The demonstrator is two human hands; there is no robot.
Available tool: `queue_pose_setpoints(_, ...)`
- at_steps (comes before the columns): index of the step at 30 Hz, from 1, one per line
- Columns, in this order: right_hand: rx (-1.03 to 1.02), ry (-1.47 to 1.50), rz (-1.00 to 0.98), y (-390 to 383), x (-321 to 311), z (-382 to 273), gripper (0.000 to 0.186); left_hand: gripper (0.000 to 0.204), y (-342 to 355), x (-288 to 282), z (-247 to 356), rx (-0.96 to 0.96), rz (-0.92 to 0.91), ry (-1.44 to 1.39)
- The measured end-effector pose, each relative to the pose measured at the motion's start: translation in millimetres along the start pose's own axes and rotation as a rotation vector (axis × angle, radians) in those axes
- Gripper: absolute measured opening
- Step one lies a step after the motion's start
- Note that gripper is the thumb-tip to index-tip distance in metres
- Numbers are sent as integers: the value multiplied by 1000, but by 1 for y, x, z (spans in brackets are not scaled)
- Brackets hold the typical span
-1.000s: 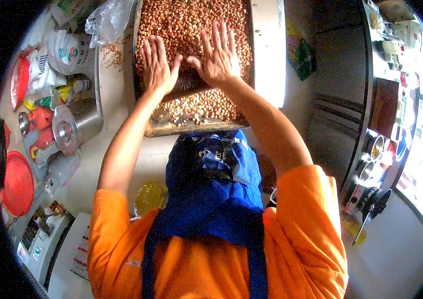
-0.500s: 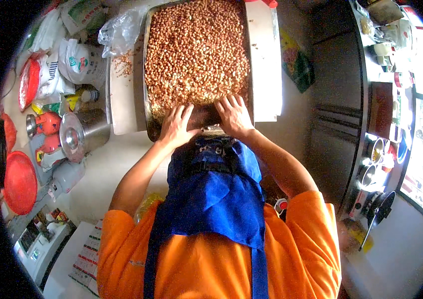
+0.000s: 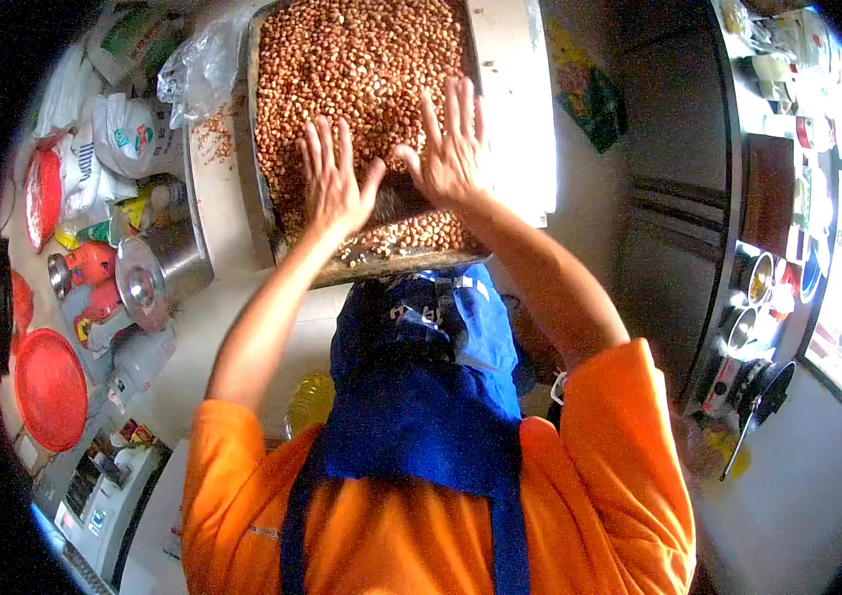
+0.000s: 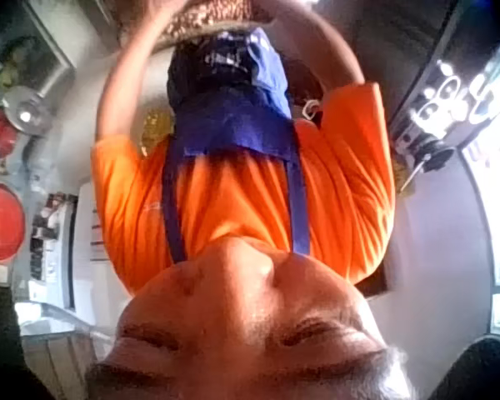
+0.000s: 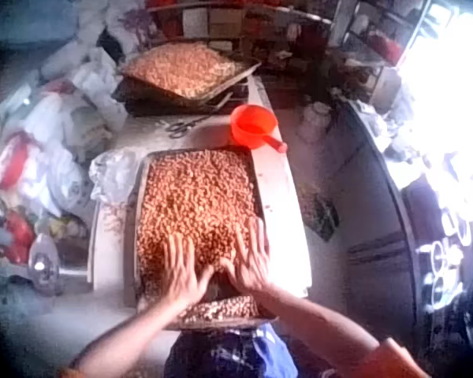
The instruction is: The person uses both hands to spread and sort peanuts on a large metal tray. The person periodically picks up a metal bowl to collect or move items and uses a wooden rolling pin to spread the peanuts across the tray surface.
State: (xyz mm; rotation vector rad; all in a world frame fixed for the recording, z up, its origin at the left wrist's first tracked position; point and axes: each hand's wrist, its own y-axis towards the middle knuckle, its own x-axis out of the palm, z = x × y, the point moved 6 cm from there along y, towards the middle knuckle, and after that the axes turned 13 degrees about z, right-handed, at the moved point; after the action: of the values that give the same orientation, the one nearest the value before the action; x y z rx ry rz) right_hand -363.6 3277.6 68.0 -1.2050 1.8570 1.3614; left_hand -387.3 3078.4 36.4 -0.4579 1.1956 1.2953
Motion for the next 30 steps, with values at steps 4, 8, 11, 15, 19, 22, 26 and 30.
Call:
queue_pose_setpoints(4,-61,70,-10,15,8,-10,87,105,17,-4,-14,-43,120,3)
queue_pose_setpoints(8,-29,8,-101,-89,-29,-10,97,113,-64,-25,39,63,45,-21)
queue_pose_setpoints(11,-120,21,-238,-114,-56,-26,95,117,-99,-40,47,128,-107,-31)
queue_pose_setpoints(15,-300,-12,-485,-92,-39,-10,89,102,-91,-34,26,99,-369,-61)
queue_pose_setpoints(19,-322,44,-562,-89,-60,-17,87,103,-92,-45,38,229,-368,-78)
queue_pose_setpoints(22,-159,163,-496,-111,-72,-21,85,104,-116,-41,38,213,-329,-67)
queue_pose_setpoints(26,-71,33,-395,-110,-50,-19,77,103,-104,-37,47,250,-187,-126)
queue_pose_setpoints(30,-23,12,-343,-74,-27,-11,75,102,-65,-26,30,185,-92,-104)
